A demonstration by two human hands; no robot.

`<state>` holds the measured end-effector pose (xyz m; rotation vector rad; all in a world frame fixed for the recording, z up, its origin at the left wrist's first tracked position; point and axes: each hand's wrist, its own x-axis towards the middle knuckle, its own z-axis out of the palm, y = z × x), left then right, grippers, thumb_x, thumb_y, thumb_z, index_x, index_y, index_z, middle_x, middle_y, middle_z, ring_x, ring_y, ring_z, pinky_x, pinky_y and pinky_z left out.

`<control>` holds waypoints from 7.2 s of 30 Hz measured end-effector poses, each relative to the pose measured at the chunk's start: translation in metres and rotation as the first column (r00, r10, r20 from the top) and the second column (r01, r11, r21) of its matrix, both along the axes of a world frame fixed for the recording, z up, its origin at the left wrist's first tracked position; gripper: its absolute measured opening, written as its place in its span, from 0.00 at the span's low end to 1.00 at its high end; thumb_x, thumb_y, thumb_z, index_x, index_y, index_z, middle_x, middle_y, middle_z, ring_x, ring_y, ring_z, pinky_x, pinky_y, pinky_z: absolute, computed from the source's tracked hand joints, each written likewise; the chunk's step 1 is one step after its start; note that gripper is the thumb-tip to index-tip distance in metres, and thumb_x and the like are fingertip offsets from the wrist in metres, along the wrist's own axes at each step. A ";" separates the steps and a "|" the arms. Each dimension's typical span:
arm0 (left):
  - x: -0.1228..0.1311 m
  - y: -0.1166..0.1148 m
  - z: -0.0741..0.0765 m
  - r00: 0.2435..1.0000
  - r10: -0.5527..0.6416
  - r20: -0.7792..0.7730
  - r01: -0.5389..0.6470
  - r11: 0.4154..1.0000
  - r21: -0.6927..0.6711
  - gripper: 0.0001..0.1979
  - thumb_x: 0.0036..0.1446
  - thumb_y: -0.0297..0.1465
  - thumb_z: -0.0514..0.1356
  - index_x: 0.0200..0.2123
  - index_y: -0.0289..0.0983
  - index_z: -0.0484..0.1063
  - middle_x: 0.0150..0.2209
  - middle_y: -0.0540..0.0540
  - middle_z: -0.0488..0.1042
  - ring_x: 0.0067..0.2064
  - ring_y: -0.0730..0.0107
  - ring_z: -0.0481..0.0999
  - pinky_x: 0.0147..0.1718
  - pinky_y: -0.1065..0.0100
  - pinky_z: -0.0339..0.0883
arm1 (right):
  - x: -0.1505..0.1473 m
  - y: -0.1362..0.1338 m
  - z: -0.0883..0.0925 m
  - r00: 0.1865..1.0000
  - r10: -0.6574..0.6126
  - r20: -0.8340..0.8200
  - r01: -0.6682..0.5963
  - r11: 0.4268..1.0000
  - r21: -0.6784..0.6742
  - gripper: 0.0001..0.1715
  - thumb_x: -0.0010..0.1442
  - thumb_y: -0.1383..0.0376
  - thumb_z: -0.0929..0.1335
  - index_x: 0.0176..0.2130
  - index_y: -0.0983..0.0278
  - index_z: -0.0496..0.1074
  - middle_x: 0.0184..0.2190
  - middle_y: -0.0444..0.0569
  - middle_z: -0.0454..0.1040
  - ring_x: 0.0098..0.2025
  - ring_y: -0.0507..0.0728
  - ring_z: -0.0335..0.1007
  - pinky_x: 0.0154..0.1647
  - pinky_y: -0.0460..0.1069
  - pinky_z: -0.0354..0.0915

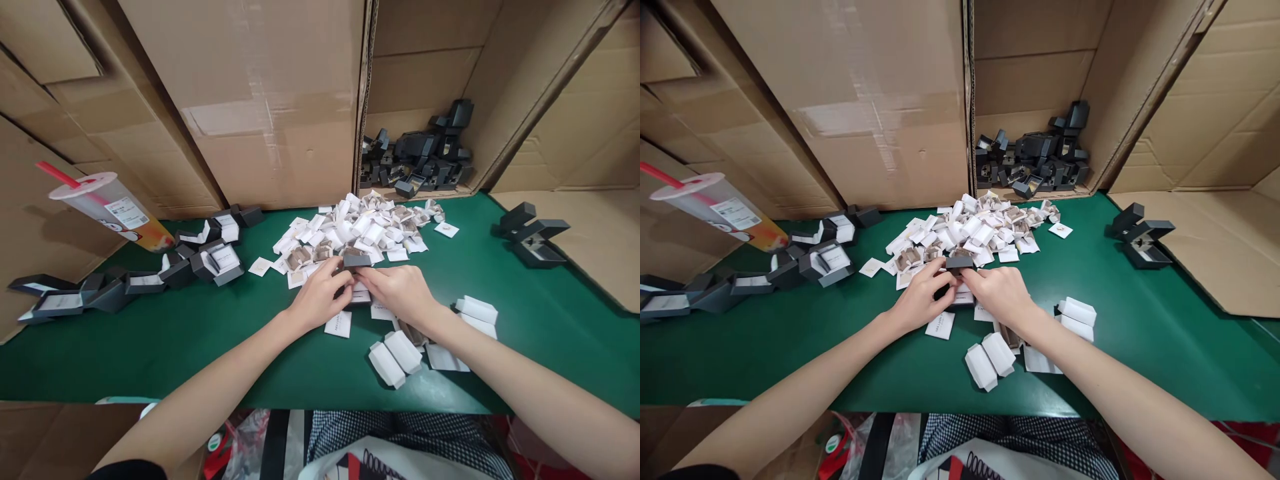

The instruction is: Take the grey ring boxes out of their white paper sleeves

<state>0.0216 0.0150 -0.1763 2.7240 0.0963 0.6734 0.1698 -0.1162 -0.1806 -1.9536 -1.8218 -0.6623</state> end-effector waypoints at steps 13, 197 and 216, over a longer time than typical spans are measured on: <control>0.001 0.001 0.006 0.999 -0.048 -0.001 0.047 0.986 -0.158 0.07 0.60 0.29 0.55 0.32 0.37 0.72 0.36 0.45 0.68 0.38 0.68 0.70 0.36 0.69 0.64 | 0.001 0.009 -0.006 0.994 0.081 0.078 -0.080 0.997 -0.012 0.16 0.64 0.70 0.58 0.28 0.66 0.68 0.17 0.45 0.71 0.17 0.48 0.61 0.21 0.47 0.42; 0.000 0.007 0.005 0.995 0.024 -0.093 -0.026 0.999 -0.019 0.19 0.52 0.42 0.63 0.44 0.39 0.66 0.50 0.41 0.54 0.36 0.71 0.67 0.35 0.64 0.71 | -0.003 -0.001 0.014 0.779 -0.046 -0.625 -0.096 0.977 -0.191 0.12 0.63 0.63 0.64 0.43 0.60 0.75 0.28 0.47 0.75 0.28 0.52 0.67 0.29 0.45 0.54; -0.001 0.004 0.007 0.996 0.094 -0.001 -0.092 0.975 0.202 0.19 0.52 0.47 0.62 0.37 0.36 0.70 0.50 0.38 0.61 0.38 0.65 0.70 0.35 0.61 0.70 | -0.007 0.002 0.020 0.968 -0.174 -0.179 0.073 0.884 -0.461 0.18 0.68 0.63 0.55 0.48 0.61 0.70 0.31 0.53 0.78 0.32 0.60 0.74 0.28 0.48 0.53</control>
